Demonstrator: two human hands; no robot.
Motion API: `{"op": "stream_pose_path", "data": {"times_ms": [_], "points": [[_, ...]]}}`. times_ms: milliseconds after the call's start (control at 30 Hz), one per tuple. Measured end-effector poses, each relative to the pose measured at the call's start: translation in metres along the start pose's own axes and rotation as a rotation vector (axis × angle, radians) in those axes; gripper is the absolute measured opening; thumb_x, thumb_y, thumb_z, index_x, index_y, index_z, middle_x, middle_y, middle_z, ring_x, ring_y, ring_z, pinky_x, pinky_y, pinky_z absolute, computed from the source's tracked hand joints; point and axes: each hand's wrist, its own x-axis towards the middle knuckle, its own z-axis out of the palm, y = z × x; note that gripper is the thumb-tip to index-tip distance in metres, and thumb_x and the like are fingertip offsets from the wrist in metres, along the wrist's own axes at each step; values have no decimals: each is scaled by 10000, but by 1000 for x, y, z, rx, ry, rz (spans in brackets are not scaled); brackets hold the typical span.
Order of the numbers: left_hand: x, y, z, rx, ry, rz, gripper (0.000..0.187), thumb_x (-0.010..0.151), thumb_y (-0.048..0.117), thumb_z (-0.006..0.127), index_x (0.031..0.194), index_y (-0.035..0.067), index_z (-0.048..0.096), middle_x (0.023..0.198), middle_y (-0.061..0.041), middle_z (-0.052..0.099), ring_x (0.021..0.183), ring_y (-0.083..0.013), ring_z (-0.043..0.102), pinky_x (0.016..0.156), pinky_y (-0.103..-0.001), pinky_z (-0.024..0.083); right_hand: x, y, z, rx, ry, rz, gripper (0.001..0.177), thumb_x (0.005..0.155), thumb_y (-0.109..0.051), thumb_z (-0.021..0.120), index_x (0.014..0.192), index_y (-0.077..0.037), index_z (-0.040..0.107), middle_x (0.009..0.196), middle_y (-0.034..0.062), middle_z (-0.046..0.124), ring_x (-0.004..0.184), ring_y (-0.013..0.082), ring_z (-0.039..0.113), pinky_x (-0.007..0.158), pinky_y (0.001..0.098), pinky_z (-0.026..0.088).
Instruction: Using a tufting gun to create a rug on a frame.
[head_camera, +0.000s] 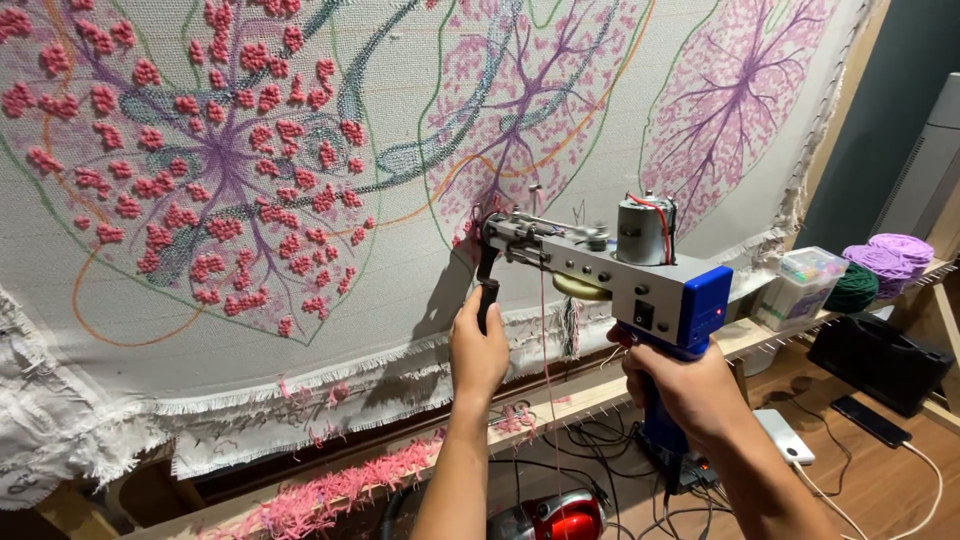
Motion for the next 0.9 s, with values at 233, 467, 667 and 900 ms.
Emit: {"op": "stream_pose_path", "data": {"times_ms": [233,467,667,900], "points": [[9,14,-8,-4,-35,-82,388,965,192,592,1312,25,637,1178,-203,735,1111,-338,709,939,-410,527,2,-8,8,7,-36,-37,193,858,-112,672,999,19,684,662,47,557,529,159,520,464,330,437],[14,-13,8,-11,-28,3,393,969,185,612,1320,9,626,1196,-222,728,1121,-351,705,942,-417,528,-1,-17,0,-60,6,-23,170,862,-99,673,944,49,661,670,77,590,537,180,558,471,343,455],[20,-7,30,-334,-342,-245,412,933,193,648,1313,37,615,1133,-160,775,998,-202,742,823,-333,560,-17,-43,-30,-39,-7,-39,264,784,-50,643,1024,54,680,680,88,606,527,189,561,476,341,460],[16,43,40,-417,-766,-399,488,921,384,676,1314,95,656,1140,-80,763,719,-156,690,578,-283,499,-22,-27,-95,3,-77,-78,348,780,-55,640,1071,137,646,645,130,575,492,226,541,453,363,442]]}}
